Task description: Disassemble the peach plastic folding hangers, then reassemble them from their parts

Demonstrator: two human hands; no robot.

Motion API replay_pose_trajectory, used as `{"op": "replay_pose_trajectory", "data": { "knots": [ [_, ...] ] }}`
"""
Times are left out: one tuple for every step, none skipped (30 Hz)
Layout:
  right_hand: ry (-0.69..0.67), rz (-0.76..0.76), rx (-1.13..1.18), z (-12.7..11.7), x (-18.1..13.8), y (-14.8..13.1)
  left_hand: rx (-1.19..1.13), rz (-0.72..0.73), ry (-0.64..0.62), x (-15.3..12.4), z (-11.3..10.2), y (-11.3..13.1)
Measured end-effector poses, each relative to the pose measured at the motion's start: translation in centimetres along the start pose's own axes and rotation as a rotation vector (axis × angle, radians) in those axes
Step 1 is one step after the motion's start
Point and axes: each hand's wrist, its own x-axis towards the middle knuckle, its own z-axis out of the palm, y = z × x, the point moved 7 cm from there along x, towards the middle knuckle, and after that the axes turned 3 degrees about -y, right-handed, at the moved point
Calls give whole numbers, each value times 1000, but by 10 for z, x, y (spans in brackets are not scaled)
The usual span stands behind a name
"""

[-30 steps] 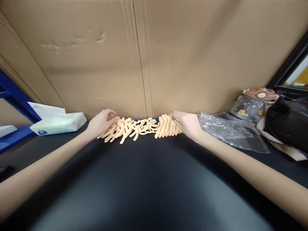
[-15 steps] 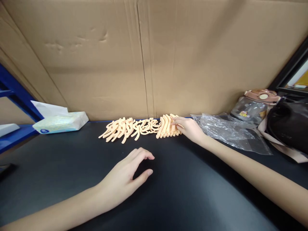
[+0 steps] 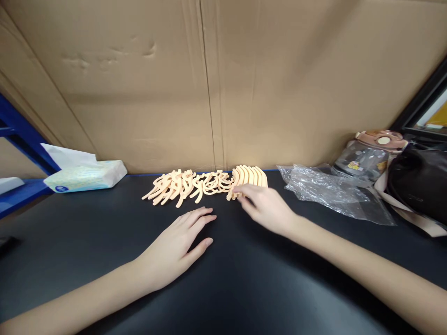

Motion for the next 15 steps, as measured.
{"op": "replay_pose_trajectory", "data": {
  "knots": [
    [-45,-19,-26,7,-6,-12,6,1,-8,-1,1,-2],
    [-70,-42,-49,13,-12,-23,9,4,-15,-2,2,-3],
    [-106,-62,-62,20,-18,-31,12,9,-18,-3,3,-4],
    [-143,-95,-65,27,-23,-37,14,15,-19,-4,3,-5],
    [-170,-109,-62,32,-27,-40,17,20,-18,-4,3,-5],
    [-196,-119,-56,35,-29,-41,22,23,-19,-4,3,-4],
    [-215,-122,-51,37,-31,-40,29,24,-23,-5,3,-4],
    [-229,-121,-49,38,-31,-38,36,23,-27,-5,3,-4],
    [-238,-120,-51,38,-31,-36,42,21,-32,-5,4,-3],
    [-244,-121,-57,37,-30,-35,47,18,-36,-5,4,-3],
    [-248,-124,-65,36,-29,-34,51,16,-37,-5,4,-3],
    [-252,-131,-74,36,-29,-34,54,16,-38,-6,4,-3],
    [-255,-138,-81,35,-28,-35,57,19,-35,-6,4,-2],
    [-257,-144,-87,35,-28,-35,62,23,-29,-5,4,-1],
    [-257,-148,-91,35,-29,-36,67,29,-18,-5,3,-1]
  ]
}}
